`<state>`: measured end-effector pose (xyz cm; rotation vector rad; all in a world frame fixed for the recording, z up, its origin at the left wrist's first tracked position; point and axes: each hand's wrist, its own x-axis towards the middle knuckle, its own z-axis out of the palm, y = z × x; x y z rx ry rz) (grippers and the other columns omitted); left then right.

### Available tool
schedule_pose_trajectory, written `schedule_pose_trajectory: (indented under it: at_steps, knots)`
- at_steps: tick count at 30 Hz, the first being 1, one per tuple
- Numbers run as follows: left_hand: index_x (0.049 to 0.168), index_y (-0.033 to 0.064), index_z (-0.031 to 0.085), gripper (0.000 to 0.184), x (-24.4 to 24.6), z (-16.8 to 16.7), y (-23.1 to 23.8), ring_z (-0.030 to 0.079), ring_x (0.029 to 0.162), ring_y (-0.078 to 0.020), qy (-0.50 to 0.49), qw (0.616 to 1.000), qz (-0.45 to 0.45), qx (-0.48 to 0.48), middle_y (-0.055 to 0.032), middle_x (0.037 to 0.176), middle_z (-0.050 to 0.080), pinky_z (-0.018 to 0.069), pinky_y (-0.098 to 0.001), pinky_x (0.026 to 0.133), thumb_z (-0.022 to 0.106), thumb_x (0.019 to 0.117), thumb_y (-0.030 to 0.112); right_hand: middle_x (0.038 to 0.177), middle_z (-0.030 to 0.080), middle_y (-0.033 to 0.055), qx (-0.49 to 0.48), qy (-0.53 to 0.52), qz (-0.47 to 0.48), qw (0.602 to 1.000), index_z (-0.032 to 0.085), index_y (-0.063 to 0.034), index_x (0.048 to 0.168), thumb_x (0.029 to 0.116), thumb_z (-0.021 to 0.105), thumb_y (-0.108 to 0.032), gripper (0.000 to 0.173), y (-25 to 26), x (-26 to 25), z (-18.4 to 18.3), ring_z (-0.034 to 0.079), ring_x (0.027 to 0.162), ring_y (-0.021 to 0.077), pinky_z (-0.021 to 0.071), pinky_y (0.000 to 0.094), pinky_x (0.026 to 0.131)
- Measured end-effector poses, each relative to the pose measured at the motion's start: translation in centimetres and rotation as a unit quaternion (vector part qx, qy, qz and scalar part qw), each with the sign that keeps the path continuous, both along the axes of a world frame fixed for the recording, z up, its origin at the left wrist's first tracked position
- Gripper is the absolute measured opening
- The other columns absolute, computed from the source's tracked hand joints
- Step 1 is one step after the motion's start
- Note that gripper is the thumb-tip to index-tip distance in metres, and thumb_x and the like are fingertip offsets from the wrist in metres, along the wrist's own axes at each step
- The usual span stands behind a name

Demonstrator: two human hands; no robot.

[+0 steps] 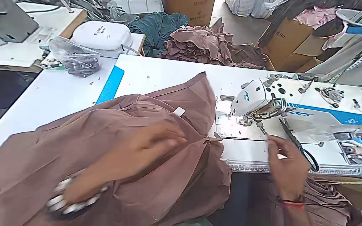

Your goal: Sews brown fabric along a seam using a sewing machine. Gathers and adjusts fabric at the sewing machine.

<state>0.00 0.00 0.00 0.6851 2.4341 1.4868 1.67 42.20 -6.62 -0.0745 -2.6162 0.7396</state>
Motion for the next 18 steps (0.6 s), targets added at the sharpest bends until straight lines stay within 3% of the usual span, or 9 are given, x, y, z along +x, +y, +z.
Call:
schedule_pose_trajectory:
  at_steps: [2, 3, 5, 7, 9, 12, 15, 16, 18]
  knots:
    - [0.13, 0.0178, 0.061, 0.037, -3.1, -2.6, 5.2, 0.069, 0.097, -0.0069, -0.091, 0.985, -0.103, -0.103, 0.0043, 0.112, 0.072, 0.0585, -0.034, 0.086, 0.048, 0.1072, 0.044, 0.117, 0.067, 0.027, 0.092, -0.083, -0.069, 0.99, 0.069, 0.0004, 0.122, 0.1004, 0.054, -0.014, 0.03, 6.1, 0.9, -0.6, 0.067, 0.103, 0.0419, 0.0547, 0.0597, 0.088]
    - [0.125, 0.0154, 0.062, 0.036, -4.5, -4.1, 7.3, 0.068, 0.087, -0.0122, -0.114, 0.977, -0.112, -0.142, -0.0002, 0.1, 0.071, 0.0574, -0.0396, 0.079, 0.048, 0.1068, 0.043, 0.122, 0.064, 0.0316, 0.118, -0.134, -0.089, 0.98, 0.068, 0.0014, 0.125, 0.098, 0.054, -0.01, 0.032, 8.9, 1.1, -1.2, 0.063, 0.111, 0.0496, 0.0489, 0.0672, 0.093]
    - [0.118, 0.0129, 0.062, 0.034, -6.8, -6.4, 10.4, 0.064, 0.079, -0.0167, -0.151, 0.967, -0.105, -0.176, -0.0042, 0.089, 0.065, 0.053, -0.0422, 0.073, 0.048, 0.1063, 0.041, 0.13, 0.058, 0.0368, 0.157, -0.222, -0.089, 0.958, 0.065, 0.0022, 0.13, 0.0925, 0.058, -0.003, 0.039, 13.0, 1.3, -2.5, 0.057, 0.12, 0.0573, 0.0453, 0.073, 0.096]
    - [0.12, 0.0116, 0.062, 0.034, -7.6, -8.1, 12.3, 0.066, 0.085, -0.018, -0.169, 0.967, -0.083, -0.172, -0.0054, 0.093, 0.068, 0.0538, -0.045, 0.079, 0.052, 0.104, 0.04, 0.131, 0.057, 0.0367, 0.187, -0.26, -0.06, 0.945, 0.064, -0.0006, 0.133, 0.0883, 0.063, -0.002, 0.044, 15.0, 1.4, -3.7, 0.056, 0.121, 0.0574, 0.0467, 0.0715, 0.096]
    - [0.125, 0.0112, 0.062, 0.031, -7.4, -9.0, 13.5, 0.068, 0.085, -0.0115, -0.191, 0.976, -0.054, -0.09, -0.003, 0.099, 0.072, 0.0566, -0.0361, 0.08, 0.06, 0.1018, 0.032, 0.123, 0.061, 0.0354, 0.185, -0.255, -0.051, 0.948, 0.062, -0.0009, 0.134, 0.0879, 0.065, -0.004, 0.046, 15.6, 1.2, -3.5, 0.06, 0.114, 0.0567, 0.0483, 0.073, 0.09]
    - [0.121, 0.007, 0.062, 0.028, -5.9, -9.4, 14.3, 0.071, 0.089, -0.0097, -0.269, 0.959, 0.045, 0.081, -0.0045, 0.103, 0.076, 0.0576, -0.0295, 0.082, 0.071, 0.0961, 0.018, 0.109, 0.069, 0.0307, 0.147, -0.259, -0.037, 0.954, 0.059, 0.0015, 0.133, 0.0961, 0.058, -0.016, 0.041, 16.1, 0.5, -2.6, 0.066, 0.1, 0.0534, 0.0481, 0.076, 0.083]
    - [0.117, 0.0007, 0.057, 0.029, -4.6, -9.4, 14.5, 0.072, 0.093, -0.02, -0.388, 0.868, 0.144, 0.275, -0.0133, 0.106, 0.072, 0.0604, -0.0344, 0.083, 0.072, 0.0916, 0.001, 0.118, 0.06, 0.0378, 0.138, -0.226, -0.015, 0.964, 0.067, 0.0041, 0.119, 0.0882, 0.065, -0.01, 0.034, 17.2, 0.3, -3.2, 0.057, 0.11, 0.0605, 0.0428, 0.0777, 0.09]
    - [0.119, 0.0011, 0.055, 0.034, -4.4, -9.4, 14.4, 0.073, 0.093, -0.0212, -0.422, 0.841, 0.162, 0.299, -0.0134, 0.106, 0.072, 0.0618, -0.0353, 0.082, 0.073, 0.0904, -0.001, 0.122, 0.056, 0.0402, 0.136, -0.236, -0.021, 0.962, 0.064, 0.0047, 0.122, 0.0847, 0.069, -0.009, 0.04, 17.4, 0.2, -3.5, 0.055, 0.112, 0.0624, 0.0432, 0.0785, 0.089]
    - [0.124, 0.0027, 0.055, 0.042, -4.3, -10.0, 13.9, 0.072, 0.093, -0.0198, -0.446, 0.825, 0.168, 0.303, -0.0118, 0.106, 0.071, 0.0609, -0.0339, 0.081, 0.075, 0.0871, -0.002, 0.114, 0.06, 0.0371, 0.121, -0.259, -0.058, 0.957, 0.058, 0.0056, 0.128, 0.083, 0.074, -0.015, 0.052, 17.6, 0.3, -3.6, 0.06, 0.102, 0.0585, 0.0455, 0.0776, 0.081]
